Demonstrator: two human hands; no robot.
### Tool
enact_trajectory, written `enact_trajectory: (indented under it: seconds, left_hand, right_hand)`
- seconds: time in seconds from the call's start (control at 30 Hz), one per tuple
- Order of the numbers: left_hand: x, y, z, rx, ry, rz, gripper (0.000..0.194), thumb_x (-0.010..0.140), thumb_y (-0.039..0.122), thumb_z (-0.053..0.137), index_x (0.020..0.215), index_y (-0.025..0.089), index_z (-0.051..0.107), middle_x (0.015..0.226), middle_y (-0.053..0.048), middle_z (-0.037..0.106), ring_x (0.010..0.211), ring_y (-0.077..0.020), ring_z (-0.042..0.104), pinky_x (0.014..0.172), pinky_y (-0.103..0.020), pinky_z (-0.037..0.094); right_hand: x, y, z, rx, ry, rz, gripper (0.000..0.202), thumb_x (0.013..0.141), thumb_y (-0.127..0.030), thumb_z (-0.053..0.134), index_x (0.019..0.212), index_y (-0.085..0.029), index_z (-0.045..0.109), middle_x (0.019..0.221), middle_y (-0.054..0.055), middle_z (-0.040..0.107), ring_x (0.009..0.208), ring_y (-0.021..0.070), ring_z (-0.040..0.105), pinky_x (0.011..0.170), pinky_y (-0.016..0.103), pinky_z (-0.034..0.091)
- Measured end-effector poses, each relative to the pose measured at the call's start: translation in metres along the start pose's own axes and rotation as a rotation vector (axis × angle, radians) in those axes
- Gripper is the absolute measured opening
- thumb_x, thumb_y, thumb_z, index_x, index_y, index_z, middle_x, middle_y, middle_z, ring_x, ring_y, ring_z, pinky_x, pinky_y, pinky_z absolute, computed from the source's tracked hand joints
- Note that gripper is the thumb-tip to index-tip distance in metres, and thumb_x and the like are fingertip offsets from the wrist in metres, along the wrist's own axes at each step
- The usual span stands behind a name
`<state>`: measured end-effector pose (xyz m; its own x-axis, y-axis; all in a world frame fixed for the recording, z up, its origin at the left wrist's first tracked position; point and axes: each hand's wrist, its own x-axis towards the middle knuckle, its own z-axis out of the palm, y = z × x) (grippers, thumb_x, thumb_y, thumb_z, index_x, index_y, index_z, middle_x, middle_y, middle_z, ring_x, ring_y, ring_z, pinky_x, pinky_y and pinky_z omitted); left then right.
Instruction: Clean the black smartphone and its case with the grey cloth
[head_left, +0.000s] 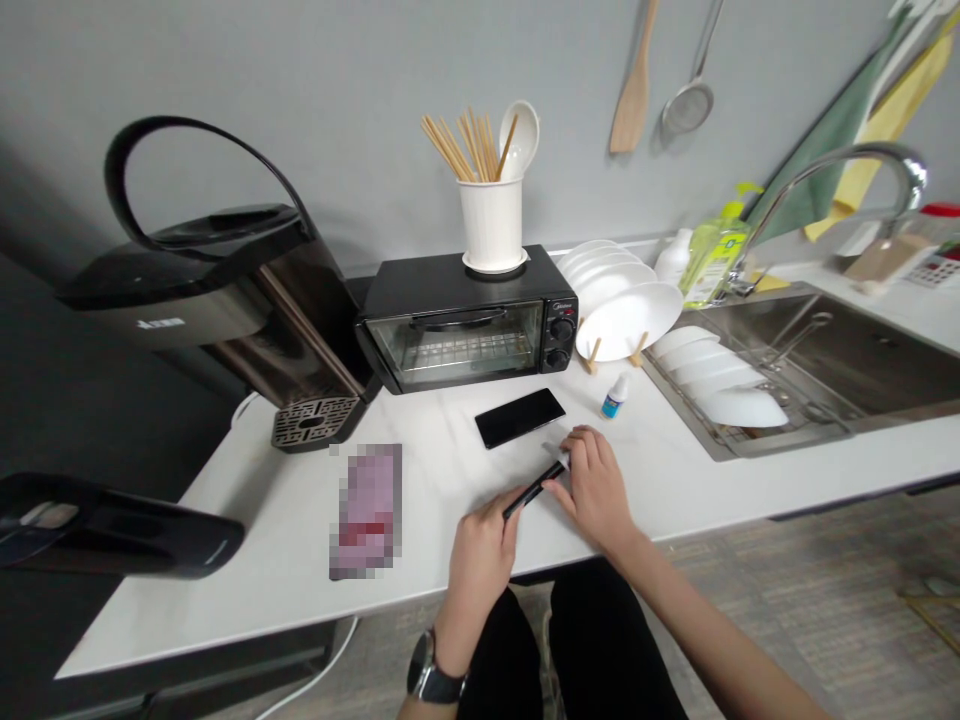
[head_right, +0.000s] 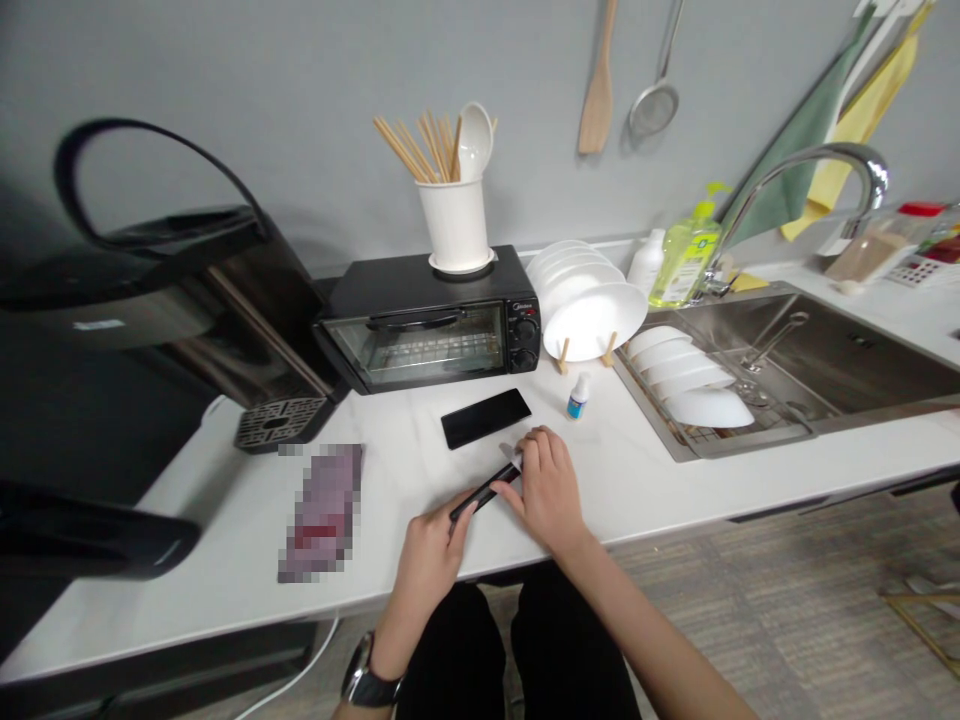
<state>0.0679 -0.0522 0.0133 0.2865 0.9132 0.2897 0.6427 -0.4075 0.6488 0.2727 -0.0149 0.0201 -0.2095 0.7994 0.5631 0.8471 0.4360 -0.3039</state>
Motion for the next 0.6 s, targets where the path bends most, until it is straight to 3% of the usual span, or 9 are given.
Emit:
enact_trajectory:
  seconds: [0.1, 0.17, 0.23, 0.3, 0.37, 0.5, 0.6]
  left_hand:
    - [-0.001, -0.008, 0.004, 0.056, 0.004, 0.027, 0.032, 0.099, 0.012, 0.047, 0.120, 0.020, 0.071, 0.112, -0.008, 0.079, 0.098, -0.0228, 0.077, 0.087, -0.033, 0.062]
    - [-0.002, -0.014, 0.007, 0.105, -0.001, 0.030, 0.029, 0.090, 0.007, 0.051, 0.103, 0.017, 0.074, 0.095, -0.008, 0.080, 0.079, -0.0223, 0.077, 0.074, -0.031, 0.062]
    - [-0.003, -0.018, 0.010, 0.138, -0.017, 0.028, 0.024, 0.080, 0.004, 0.055, 0.087, 0.017, 0.074, 0.079, -0.008, 0.078, 0.065, -0.0230, 0.073, 0.063, -0.031, 0.061]
    - [-0.004, -0.018, 0.009, 0.150, -0.032, 0.030, 0.022, 0.077, 0.003, 0.056, 0.082, 0.017, 0.073, 0.074, -0.007, 0.077, 0.062, -0.0242, 0.072, 0.062, -0.032, 0.061]
    - [-0.003, -0.013, 0.007, 0.146, -0.030, 0.031, 0.028, 0.082, 0.003, 0.053, 0.093, 0.017, 0.075, 0.084, -0.008, 0.079, 0.072, -0.0246, 0.075, 0.070, -0.034, 0.062]
    - [-0.001, 0.000, 0.000, 0.055, -0.029, 0.034, 0.043, 0.098, 0.007, 0.047, 0.132, 0.023, 0.066, 0.124, -0.007, 0.076, 0.108, -0.0223, 0.075, 0.096, -0.035, 0.060]
    - [0.000, 0.002, -0.001, 0.034, -0.017, 0.025, 0.042, 0.099, 0.010, 0.047, 0.134, 0.026, 0.066, 0.126, -0.006, 0.076, 0.110, -0.0222, 0.075, 0.097, -0.035, 0.060]
  right_hand:
    - [-0.018, -0.044, 0.012, 0.056, -0.003, -0.034, 0.077, 0.099, -0.075, 0.032, 0.128, -0.007, 0.054, 0.136, 0.025, 0.055, 0.148, 0.0454, 0.030, 0.120, 0.069, 0.024]
    - [-0.032, -0.071, 0.014, 0.091, -0.070, -0.135, 0.082, 0.098, -0.076, 0.037, 0.139, -0.006, 0.049, 0.143, 0.024, 0.054, 0.151, 0.0423, 0.028, 0.123, 0.065, 0.022]
    - [-0.040, -0.082, 0.012, 0.093, -0.132, -0.266, 0.081, 0.100, -0.072, 0.041, 0.147, -0.006, 0.044, 0.146, 0.020, 0.056, 0.150, 0.0368, 0.034, 0.124, 0.057, 0.025]
    - [-0.039, -0.074, 0.006, 0.064, -0.145, -0.347, 0.076, 0.103, -0.066, 0.042, 0.151, -0.007, 0.042, 0.146, 0.018, 0.058, 0.145, 0.0322, 0.042, 0.123, 0.051, 0.028]
    - [-0.030, -0.050, -0.001, 0.036, -0.123, -0.331, 0.069, 0.105, -0.062, 0.039, 0.148, -0.008, 0.046, 0.140, 0.017, 0.062, 0.136, 0.0315, 0.049, 0.121, 0.051, 0.029]
    - [-0.004, 0.000, -0.010, -0.032, -0.072, -0.130, 0.061, 0.106, -0.063, 0.028, 0.116, -0.014, 0.062, 0.109, 0.016, 0.066, 0.108, 0.0341, 0.058, 0.106, 0.056, 0.042]
    - [0.002, -0.001, -0.006, -0.046, -0.020, 0.001, 0.064, 0.105, -0.066, 0.020, 0.102, -0.017, 0.061, 0.098, 0.014, 0.063, 0.098, 0.0341, 0.057, 0.100, 0.059, 0.044]
